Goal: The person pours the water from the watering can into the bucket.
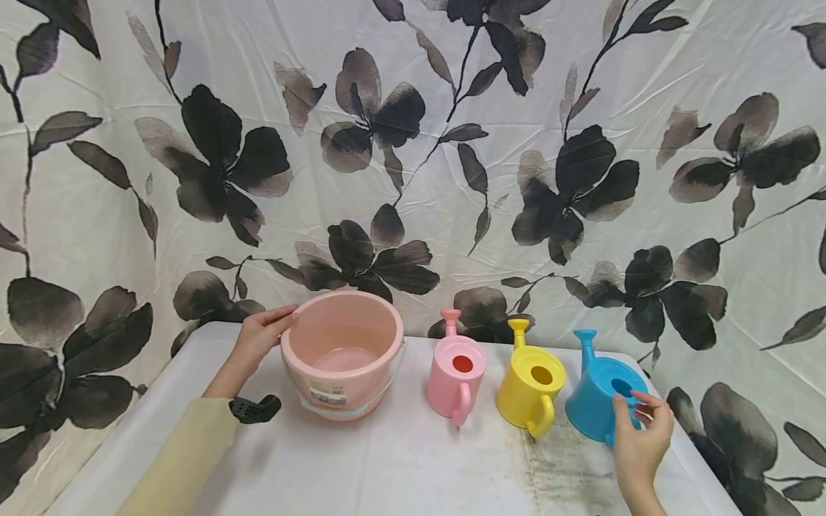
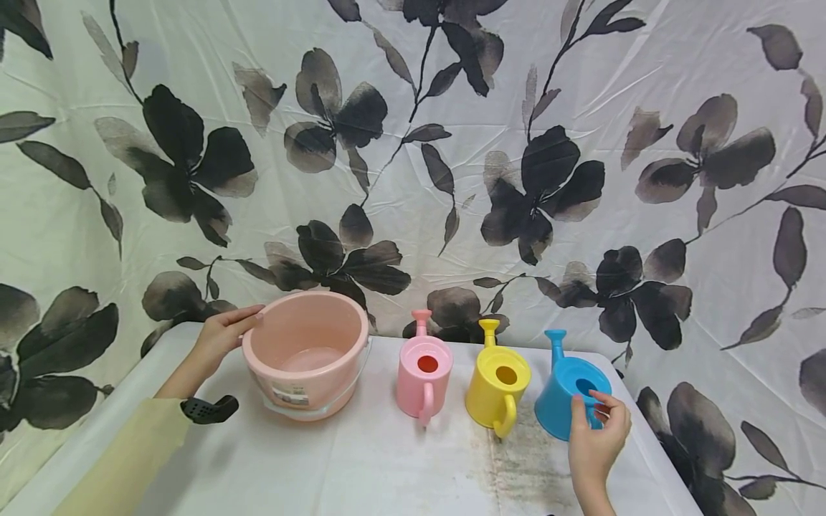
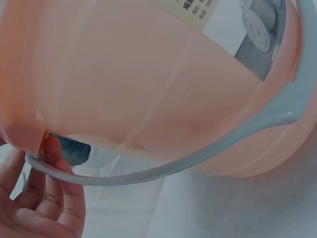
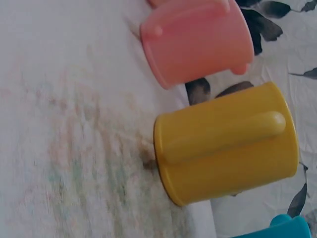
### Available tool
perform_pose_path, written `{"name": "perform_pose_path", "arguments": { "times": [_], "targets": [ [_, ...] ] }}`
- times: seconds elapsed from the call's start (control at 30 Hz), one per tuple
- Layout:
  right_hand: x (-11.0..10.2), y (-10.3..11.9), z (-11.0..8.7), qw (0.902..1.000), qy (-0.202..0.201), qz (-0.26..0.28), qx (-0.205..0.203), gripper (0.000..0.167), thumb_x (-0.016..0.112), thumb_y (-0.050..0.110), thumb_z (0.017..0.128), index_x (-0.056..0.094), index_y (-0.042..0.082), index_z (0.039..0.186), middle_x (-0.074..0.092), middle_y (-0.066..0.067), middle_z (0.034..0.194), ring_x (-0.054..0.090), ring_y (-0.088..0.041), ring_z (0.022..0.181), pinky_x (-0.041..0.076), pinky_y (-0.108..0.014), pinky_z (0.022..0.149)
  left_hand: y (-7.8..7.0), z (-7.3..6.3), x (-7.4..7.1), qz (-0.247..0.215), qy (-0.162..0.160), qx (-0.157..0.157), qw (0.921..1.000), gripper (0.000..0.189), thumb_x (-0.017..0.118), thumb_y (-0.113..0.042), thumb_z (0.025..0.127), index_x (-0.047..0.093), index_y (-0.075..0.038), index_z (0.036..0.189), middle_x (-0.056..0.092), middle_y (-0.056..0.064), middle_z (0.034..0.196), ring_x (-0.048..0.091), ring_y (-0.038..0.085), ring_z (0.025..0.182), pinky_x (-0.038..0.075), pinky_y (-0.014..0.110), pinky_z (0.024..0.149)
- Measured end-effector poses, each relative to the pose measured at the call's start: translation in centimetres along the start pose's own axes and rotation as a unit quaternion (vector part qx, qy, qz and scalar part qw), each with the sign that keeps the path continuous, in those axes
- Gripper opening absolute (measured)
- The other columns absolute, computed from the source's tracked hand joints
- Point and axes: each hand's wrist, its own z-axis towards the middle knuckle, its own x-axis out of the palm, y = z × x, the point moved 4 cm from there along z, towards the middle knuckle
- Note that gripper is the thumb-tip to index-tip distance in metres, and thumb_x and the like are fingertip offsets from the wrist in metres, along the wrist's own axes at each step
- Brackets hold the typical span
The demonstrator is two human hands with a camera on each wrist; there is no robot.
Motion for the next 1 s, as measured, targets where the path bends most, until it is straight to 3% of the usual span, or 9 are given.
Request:
{"name": "perform_pose_path", "arguments": {
  "times": [0.13,0.3,0.43,0.7,0.83,1.0],
  "targets": [
    [0.9,0.4,-0.8,0.9988,0.014,0.042,-0.018,0.026,0.063,0.003,0.089,0.053,0.025,0.096,0.044,0.021,0.094,0.044,0.005,0.090,0.037,-0.007,0.078,-0.1,-0.1,0.0,0.005,-0.002,0.002,1.0000,0.053,0.049,-0.036,0.100,0.044,-0.006,0.143,0.046,0.019,0.145,0.049,0.033,0.130,0.047,0.036,0.100],
    [2.3,-0.2,-1.7,0.9955,0.072,0.059,-0.020,0.017,0.063,0.003,0.089,0.056,0.012,0.102,0.049,0.015,0.097,0.047,0.003,0.092,0.039,-0.002,0.076,-0.3,-0.1,0.0,0.011,-0.005,0.001,0.9999,0.052,0.049,-0.034,0.100,0.045,-0.005,0.143,0.047,0.019,0.145,0.050,0.033,0.128,0.052,0.029,0.096],
    [3.6,-1.1,-2.6,0.9922,0.118,0.037,0.012,0.025,0.063,0.007,0.090,0.051,-0.002,0.110,0.049,0.011,0.099,0.046,0.002,0.092,0.039,-0.002,0.075,-0.3,-0.1,0.0,0.013,-0.005,0.000,0.9999,0.052,0.049,-0.034,0.100,0.045,-0.005,0.143,0.047,0.019,0.145,0.050,0.033,0.128,0.052,0.029,0.096],
    [5.4,-1.7,-4.3,0.9807,0.171,0.013,0.094,0.038,0.067,0.019,0.090,0.046,0.002,0.115,0.048,0.002,0.107,0.046,-0.001,0.091,0.040,-0.002,0.072,-0.4,-0.2,0.0,0.013,-0.005,0.000,0.9999,0.051,0.049,-0.033,0.100,0.045,-0.005,0.143,0.048,0.019,0.144,0.051,0.033,0.128,0.053,0.025,0.092],
    [6.1,-1.8,-4.9,0.9769,0.187,0.009,0.104,0.046,0.071,0.019,0.087,0.042,0.001,0.118,0.048,-0.002,0.109,0.046,0.001,0.089,0.040,-0.004,0.071,-0.5,-0.3,-0.1,0.014,-0.005,0.000,0.9999,0.051,0.049,-0.033,0.100,0.045,-0.005,0.143,0.048,0.020,0.144,0.051,0.033,0.127,0.054,0.024,0.091],
    [6.5,-1.9,-5.4,0.9754,0.193,-0.007,0.106,0.051,0.073,0.019,0.085,0.039,-0.001,0.119,0.048,-0.010,0.114,0.045,0.002,0.087,0.040,-0.003,0.070,-0.5,-0.2,-0.1,0.014,-0.006,-0.001,0.9999,0.051,0.049,-0.033,0.100,0.045,-0.005,0.142,0.048,0.019,0.144,0.051,0.034,0.128,0.052,0.031,0.096]
  ]
}}
